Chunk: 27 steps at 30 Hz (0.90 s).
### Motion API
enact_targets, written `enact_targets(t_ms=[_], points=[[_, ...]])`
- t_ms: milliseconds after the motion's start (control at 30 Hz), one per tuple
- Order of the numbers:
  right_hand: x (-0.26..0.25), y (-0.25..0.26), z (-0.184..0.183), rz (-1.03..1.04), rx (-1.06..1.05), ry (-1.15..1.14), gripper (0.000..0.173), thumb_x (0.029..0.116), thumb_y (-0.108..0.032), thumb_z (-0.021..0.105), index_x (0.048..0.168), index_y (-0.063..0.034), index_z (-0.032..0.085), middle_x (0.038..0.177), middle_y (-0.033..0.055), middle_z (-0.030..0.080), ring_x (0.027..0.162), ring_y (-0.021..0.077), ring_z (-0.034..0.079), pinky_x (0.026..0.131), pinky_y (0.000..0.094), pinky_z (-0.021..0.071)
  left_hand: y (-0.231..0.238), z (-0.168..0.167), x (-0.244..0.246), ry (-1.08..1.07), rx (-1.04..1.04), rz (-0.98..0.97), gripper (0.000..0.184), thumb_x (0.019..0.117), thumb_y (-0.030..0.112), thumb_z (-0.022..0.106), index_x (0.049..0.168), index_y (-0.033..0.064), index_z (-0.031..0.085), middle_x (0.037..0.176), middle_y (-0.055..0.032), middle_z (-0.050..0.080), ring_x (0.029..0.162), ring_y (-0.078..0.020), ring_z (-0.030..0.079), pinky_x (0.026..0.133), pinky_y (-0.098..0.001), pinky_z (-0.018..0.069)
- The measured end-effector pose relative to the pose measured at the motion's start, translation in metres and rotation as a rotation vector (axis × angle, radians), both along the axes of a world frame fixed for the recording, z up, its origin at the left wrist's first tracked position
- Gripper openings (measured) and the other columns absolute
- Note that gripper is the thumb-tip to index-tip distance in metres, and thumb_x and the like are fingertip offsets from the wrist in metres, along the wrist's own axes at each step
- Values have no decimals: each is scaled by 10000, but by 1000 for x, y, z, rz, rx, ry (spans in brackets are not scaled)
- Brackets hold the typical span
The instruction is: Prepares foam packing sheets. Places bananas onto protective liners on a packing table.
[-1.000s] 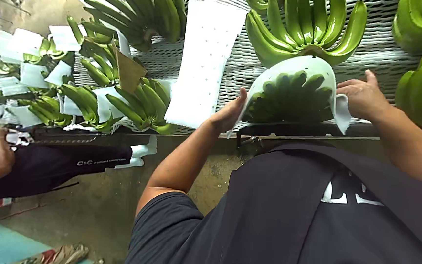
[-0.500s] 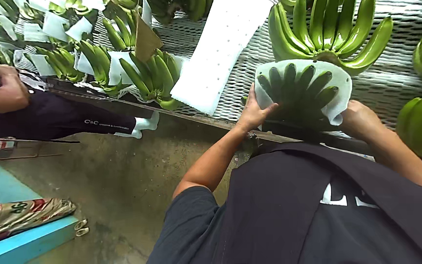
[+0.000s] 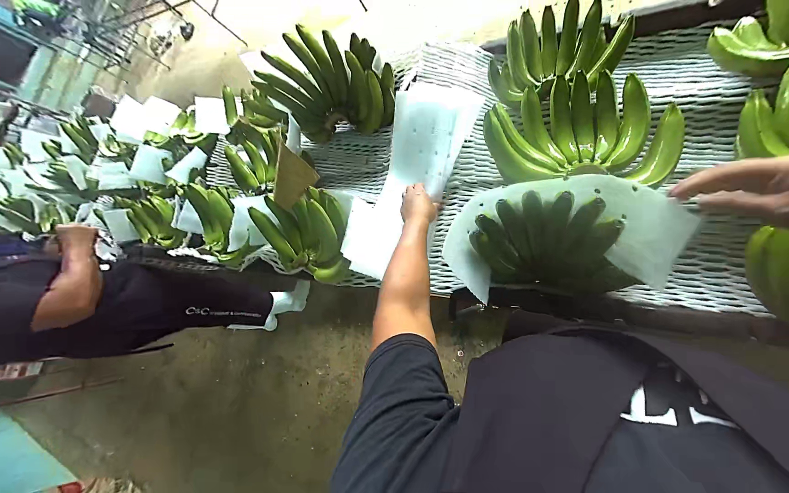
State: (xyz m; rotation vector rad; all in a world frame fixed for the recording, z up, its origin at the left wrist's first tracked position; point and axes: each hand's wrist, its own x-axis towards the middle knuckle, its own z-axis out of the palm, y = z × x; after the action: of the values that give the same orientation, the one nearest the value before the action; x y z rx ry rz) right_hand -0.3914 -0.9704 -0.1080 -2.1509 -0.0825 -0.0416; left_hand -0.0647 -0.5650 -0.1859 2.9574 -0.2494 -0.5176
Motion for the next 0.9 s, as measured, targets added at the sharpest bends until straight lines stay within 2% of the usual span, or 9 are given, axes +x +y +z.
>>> enact_targets(t_ms=[133,267,367,467,567,633,733,800,900], points=[[20,-35,-16,-174,36,29,262,1000,-360,622,1179,-203,732,1097,-24,759,956,52,718,872,288,594,9,1,20,82,-21,-83,325,923,238,733,1112,-25,704,1212,-278,661,1213,-447,600,1016,-661,453],[54,-34,-9,-241,32,63,222,997,-282,637,1158,-163,733,1064,-20,759,916,19,704,864,255,579,25,16,48,182,-151,-77,307,995,264,656,1053,-27,737,1022,-230,720,974,-363,698,935,-578,527],[98,-14,7,-285,-74,96,198,1010,-96,608,1165,-39,718,1211,137,709,1107,248,680,991,492,530,11,61,54,-21,-279,-71,324,1023,250,590,1087,-32,736,1136,-248,706,1118,-392,663,1002,-616,473],[159,-18,-8,-204,-265,83,244,987,-79,645,1213,-11,706,1380,233,601,1335,440,521,1099,650,391,-48,90,53,-164,-457,-287,332,1040,171,515,1171,-94,668,1455,-242,549,1374,-350,515,1163,-493,387],[226,-28,-31,-279,-363,77,386,914,-140,757,1284,-52,689,1449,259,536,1363,517,446,1069,724,355,-132,65,59,84,-804,-369,329,1070,134,469,1261,-100,600,1439,-213,563,1310,-252,570,1109,-416,452],[265,-32,-43,-321,-386,155,471,894,-166,785,1339,-76,658,1475,245,519,1379,533,416,1043,769,335,-174,33,70,322,-1068,-293,305,1106,160,386,1269,-48,538,1138,-140,626,1000,-122,613,898,-318,518],[303,-37,-67,-270,-388,358,585,908,-254,780,1443,-131,580,1436,256,553,1351,524,462,1059,757,340,-188,27,77,564,-1194,-102,448,1141,170,203,1506,-34,365,1397,-143,542,1193,-29,533,1020,-182,428],[309,-38,-74,-237,-361,459,625,916,-346,776,1476,-196,543,1367,264,606,1288,529,523,1043,742,365,-200,47,69,710,-1282,136,461,1147,236,159,1441,26,445,1261,-66,611,1081,24,566,921,-134,460],[283,-33,-54,-243,-327,358,597,883,-349,804,1416,-176,599,1287,228,658,1256,488,555,1033,710,400,-221,65,68,860,-1322,108,465,1147,254,130,1400,41,457,1211,-50,623,1047,29,578,905,-127,467]])
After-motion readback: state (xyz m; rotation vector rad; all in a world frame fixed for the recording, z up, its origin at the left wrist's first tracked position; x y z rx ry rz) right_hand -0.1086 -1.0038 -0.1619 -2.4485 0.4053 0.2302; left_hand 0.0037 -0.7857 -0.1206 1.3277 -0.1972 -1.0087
